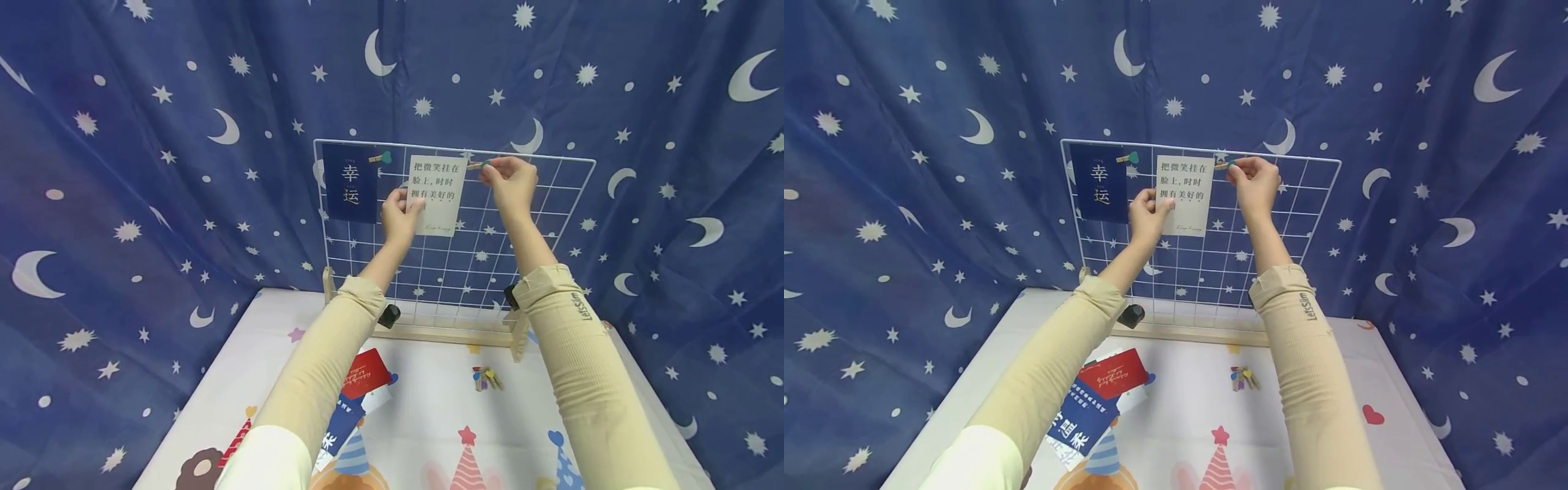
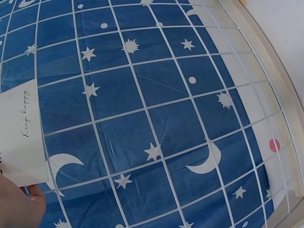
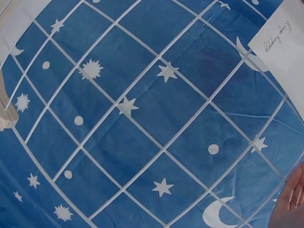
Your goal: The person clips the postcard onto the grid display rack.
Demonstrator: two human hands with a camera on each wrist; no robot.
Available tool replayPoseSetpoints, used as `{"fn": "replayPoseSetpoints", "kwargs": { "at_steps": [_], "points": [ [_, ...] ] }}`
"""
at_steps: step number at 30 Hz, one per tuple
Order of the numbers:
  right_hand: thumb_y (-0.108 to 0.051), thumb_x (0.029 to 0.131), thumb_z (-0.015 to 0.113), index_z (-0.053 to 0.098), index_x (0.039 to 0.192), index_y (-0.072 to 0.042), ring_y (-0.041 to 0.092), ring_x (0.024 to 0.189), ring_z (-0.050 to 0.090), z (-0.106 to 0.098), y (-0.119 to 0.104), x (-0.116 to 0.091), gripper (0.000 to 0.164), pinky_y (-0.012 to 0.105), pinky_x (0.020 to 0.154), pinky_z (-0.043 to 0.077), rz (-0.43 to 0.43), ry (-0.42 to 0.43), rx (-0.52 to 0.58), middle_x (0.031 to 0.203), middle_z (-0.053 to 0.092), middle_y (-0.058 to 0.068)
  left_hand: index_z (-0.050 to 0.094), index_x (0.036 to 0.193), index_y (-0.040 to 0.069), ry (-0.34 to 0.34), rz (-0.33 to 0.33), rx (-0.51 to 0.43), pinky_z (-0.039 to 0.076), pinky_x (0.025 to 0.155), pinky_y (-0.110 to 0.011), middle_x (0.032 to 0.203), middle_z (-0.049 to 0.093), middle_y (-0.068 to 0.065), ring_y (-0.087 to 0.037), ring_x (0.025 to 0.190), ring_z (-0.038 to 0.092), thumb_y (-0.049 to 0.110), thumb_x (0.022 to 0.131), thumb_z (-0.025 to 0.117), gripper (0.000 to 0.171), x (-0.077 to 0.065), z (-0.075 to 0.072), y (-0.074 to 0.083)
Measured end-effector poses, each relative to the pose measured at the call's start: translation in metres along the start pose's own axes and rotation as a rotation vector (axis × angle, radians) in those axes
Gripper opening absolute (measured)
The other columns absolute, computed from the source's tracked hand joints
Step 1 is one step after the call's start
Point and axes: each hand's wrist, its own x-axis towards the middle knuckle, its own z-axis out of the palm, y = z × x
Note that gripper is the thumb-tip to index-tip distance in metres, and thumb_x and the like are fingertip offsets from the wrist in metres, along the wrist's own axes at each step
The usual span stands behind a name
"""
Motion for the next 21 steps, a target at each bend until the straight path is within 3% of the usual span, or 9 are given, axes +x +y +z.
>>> {"fn": "replayPoseSetpoints", "kwargs": {
  "at_steps": [21],
  "points": [
    [0.002,0.086,0.063,0.063,0.103,0.013,-0.005,0.058,0.061,0.012,-0.002,0.0,0.021,0.015,0.07,0.055,0.082,0.012,0.125,0.105,0.066,0.029,0.059,0.106,-0.002,0.016,-0.039,0.019,0.058,0.07,-0.032,0.093,0.071,-0.02,-0.031,0.084,0.07,0.01,0.087,0.065,0.023,0.003,0.005,0.0]
  ]
}}
